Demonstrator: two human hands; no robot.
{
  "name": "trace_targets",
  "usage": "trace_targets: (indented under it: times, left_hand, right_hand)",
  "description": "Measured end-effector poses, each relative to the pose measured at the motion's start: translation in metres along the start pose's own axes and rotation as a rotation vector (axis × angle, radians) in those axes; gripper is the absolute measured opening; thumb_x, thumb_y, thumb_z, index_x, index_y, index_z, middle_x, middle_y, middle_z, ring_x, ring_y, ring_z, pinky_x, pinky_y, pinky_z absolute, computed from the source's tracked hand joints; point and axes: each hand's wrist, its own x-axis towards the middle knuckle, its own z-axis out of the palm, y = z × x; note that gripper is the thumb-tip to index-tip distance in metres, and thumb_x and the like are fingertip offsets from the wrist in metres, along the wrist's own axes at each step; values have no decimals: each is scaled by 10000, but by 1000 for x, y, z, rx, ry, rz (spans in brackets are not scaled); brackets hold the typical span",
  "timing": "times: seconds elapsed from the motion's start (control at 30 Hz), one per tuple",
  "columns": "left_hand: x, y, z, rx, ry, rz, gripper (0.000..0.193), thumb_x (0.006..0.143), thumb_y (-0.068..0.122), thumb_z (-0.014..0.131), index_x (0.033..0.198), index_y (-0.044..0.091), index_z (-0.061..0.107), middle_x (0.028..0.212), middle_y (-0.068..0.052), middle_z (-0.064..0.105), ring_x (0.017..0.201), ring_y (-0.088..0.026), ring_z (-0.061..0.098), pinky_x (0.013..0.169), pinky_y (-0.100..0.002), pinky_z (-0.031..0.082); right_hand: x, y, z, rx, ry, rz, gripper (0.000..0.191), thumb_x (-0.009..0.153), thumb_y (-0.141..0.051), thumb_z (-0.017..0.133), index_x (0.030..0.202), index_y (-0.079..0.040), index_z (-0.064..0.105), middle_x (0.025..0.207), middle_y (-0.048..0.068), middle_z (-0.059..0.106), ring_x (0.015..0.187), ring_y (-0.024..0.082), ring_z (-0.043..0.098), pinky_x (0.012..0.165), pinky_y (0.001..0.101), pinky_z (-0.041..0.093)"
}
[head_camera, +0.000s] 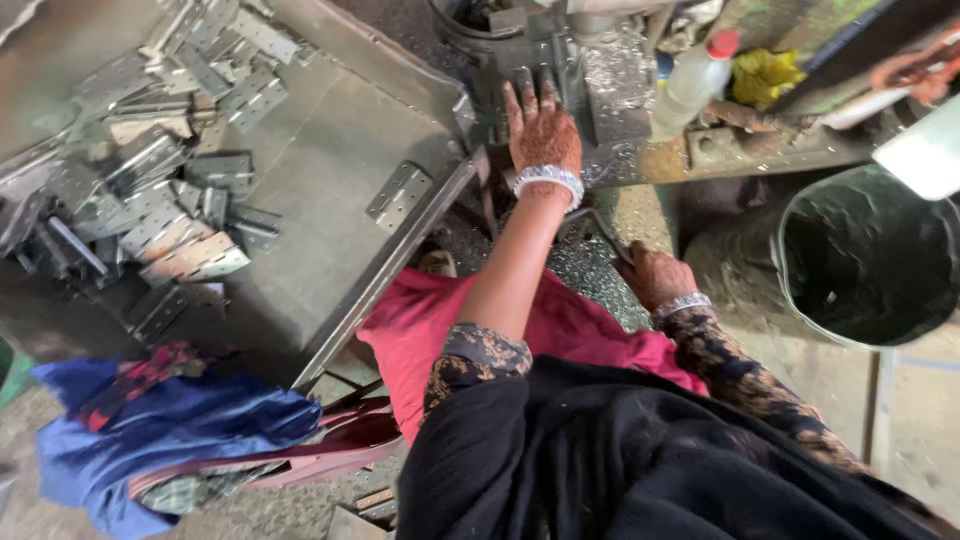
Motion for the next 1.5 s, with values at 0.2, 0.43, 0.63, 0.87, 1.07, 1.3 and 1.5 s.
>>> trace_targets:
  times: [0.2,0.43,0.63,0.87,1.07,1.3,1.5]
  left_hand:
    - [16,-5,-7,38,-246,13,415,1026,149,463,1421,154,590,1667,-43,292,1569,-291,175,1245,-598,-86]
    - [17,-6,16,-125,117,-28,382,1013,221,471,1355,121,608,1592,-46,399,1487,-247,325,1278,-565,49]
    - [-66,-98,53,-449,348,-152,235,922,245,559,1032,156,747,1096,-114,735,1053,-300,702,985,-477,554]
    - [-76,-253,79,-8,93,-503,637,697,448,778,1228,133,623,1269,-158,652,1183,-394,601,909,-564,497]
    - [-64,-288,72,-610,-123,-399,837,583,410,952,1281,77,631,1251,-147,713,1200,-324,667,1040,-398,521]
    - [-73,-276,82,-537,-62,-561,869,616,456,1011,1233,-15,621,1274,-234,643,1241,-390,591,1061,-423,494]
    - [-67,-238,62,-351,112,-802,952,530,419,997,1332,83,609,1433,-261,521,1329,-451,446,1050,-481,438]
  right_hand:
    - [36,6,-23,-152,-174,-85,517,1001,-598,547,1067,-99,665,844,156,744,789,350,760,693,498,586]
    - [3,17,27,-157,84,-54,484,1034,-544,489,1234,-120,609,823,171,717,740,395,735,619,525,578]
    - [35,13,-6,-348,-75,-158,514,1046,-558,495,1182,-93,664,880,173,762,784,377,757,647,513,589]
    - [36,-37,-93,-338,-161,-141,525,1022,-551,541,1141,-72,719,944,189,772,883,382,743,803,526,555]
    - [11,-48,-82,-258,-220,22,550,1044,-577,467,1188,-84,662,1005,174,774,940,371,778,850,531,575]
    - [8,-28,-59,-175,-91,-51,550,1021,-578,518,1145,-63,665,973,226,755,960,430,736,834,539,557]
    - [0,-21,-58,-204,-80,-115,517,992,-542,563,1216,-76,572,916,235,758,910,450,735,810,561,557]
